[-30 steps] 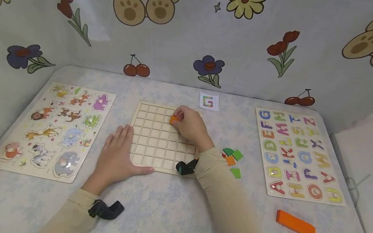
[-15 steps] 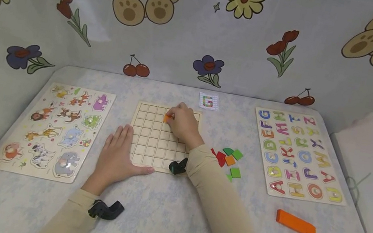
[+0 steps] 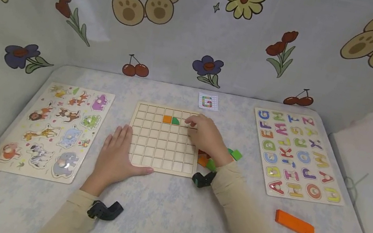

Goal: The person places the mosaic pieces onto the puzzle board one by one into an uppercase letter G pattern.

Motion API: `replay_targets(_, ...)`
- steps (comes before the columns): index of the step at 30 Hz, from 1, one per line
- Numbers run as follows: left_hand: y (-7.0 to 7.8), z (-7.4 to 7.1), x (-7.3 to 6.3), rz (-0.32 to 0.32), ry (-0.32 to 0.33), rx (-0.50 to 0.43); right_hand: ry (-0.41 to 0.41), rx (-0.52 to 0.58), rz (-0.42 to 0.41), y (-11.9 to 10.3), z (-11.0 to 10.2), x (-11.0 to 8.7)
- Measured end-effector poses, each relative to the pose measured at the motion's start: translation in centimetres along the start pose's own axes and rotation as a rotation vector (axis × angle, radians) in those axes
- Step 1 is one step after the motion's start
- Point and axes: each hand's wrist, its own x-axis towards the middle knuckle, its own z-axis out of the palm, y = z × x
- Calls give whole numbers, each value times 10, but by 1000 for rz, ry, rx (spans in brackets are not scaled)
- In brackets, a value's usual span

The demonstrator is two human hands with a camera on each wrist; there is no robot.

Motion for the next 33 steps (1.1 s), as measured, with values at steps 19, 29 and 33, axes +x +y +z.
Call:
replay_targets(19, 1, 0, 0, -5, 0, -25, -119, -145, 271, 83, -62, -84)
replay_targets(29, 1, -2, -1, -5, -4, -34, -97, -94, 264, 92, -57, -90)
replay_targets(33, 0, -1, 0, -5, -3, -24, -75, -48, 248, 94, -56, -89)
